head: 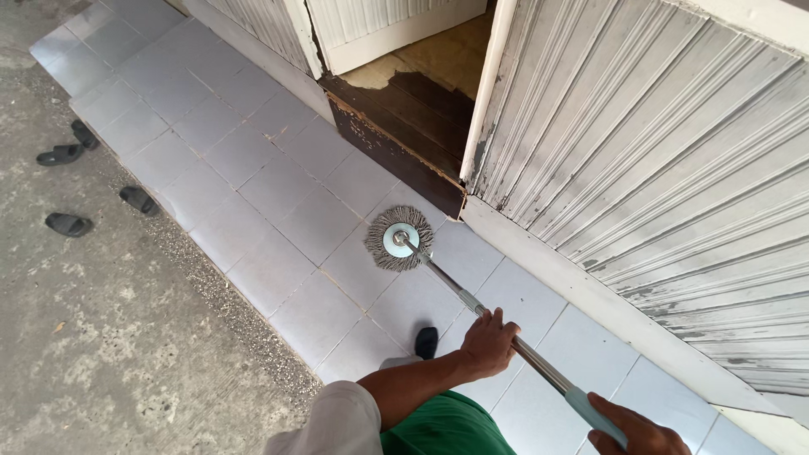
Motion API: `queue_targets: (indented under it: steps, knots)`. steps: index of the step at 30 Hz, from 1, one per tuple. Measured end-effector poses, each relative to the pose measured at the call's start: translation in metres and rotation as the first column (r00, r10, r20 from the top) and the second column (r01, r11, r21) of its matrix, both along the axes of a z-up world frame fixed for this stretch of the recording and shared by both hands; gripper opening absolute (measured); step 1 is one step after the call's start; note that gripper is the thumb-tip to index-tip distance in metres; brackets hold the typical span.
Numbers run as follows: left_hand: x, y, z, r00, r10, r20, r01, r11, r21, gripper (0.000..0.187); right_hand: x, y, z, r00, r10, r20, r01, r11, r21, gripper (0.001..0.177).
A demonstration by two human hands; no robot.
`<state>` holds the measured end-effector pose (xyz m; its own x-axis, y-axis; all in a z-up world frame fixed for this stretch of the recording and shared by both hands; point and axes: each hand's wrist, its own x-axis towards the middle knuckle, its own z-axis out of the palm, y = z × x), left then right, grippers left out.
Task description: The person mops a tiled floor and an adjacent wooden floor area using a microfiber mop, moving the mop head back and forth across the surfaces.
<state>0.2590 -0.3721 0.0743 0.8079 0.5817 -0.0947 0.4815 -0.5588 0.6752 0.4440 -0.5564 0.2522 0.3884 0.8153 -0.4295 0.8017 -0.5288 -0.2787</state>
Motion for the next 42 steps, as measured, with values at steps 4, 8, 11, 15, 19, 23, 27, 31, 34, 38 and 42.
queue_targets:
  steps: [4,8,11,15,19,23,27,31,34,38,42]
  knots:
    - [-0.002,0.018,0.000,1.000,0.019,-0.001,-0.019,0.993,0.120,0.036,0.004,0.019,-0.003,0.998,0.062,-0.006,-0.062,0.998,0.013,0.054]
    - [-0.001,0.049,-0.014,0.996,0.082,-0.047,-0.072,0.981,0.178,0.032,0.006,0.055,-0.011,0.995,0.090,-0.049,-0.085,0.992,0.098,0.054]
    - [0.002,0.088,-0.037,0.980,0.123,-0.157,-0.106,0.988,0.113,0.024,0.002,0.092,-0.018,0.990,0.079,-0.114,-0.065,0.991,0.120,0.056]
    - [0.002,0.142,-0.068,0.941,0.304,-0.146,-0.303,0.952,0.029,0.026,-0.017,0.160,-0.028,0.981,0.009,-0.196,0.015,0.993,0.119,0.052]
    - [-0.005,0.207,-0.083,0.838,0.411,-0.359,-0.460,0.886,-0.058,0.029,-0.038,0.224,-0.037,0.961,0.038,-0.276,-0.004,0.992,0.123,0.050]
    - [-0.017,0.264,-0.090,0.708,0.516,-0.482,-0.618,0.783,-0.070,0.041,-0.053,0.283,-0.054,0.937,0.191,-0.292,-0.168,0.981,0.101,0.052]
    - [-0.014,0.281,-0.106,0.630,0.671,-0.391,-0.753,0.650,-0.096,0.059,-0.050,0.323,-0.071,0.916,0.291,-0.275,-0.245,0.951,0.191,0.052]
    - [0.003,0.268,-0.124,0.677,0.697,-0.235,-0.730,0.678,-0.091,0.068,-0.038,0.323,-0.066,0.923,0.221,-0.316,-0.203,0.975,0.087,0.053]
    - [0.019,0.252,-0.126,0.696,0.689,-0.201,-0.713,0.696,-0.083,0.072,-0.025,0.307,-0.060,0.932,0.218,-0.290,-0.202,0.976,0.087,0.054]
    - [0.038,0.221,-0.116,0.748,0.634,-0.195,-0.658,0.746,-0.100,0.067,0.002,0.269,-0.052,0.942,0.157,-0.298,-0.158,0.987,0.020,0.053]
    - [0.062,0.166,-0.106,0.776,0.587,-0.232,-0.623,0.772,-0.128,0.075,0.031,0.214,-0.042,0.954,0.089,-0.288,-0.116,0.990,-0.079,0.054]
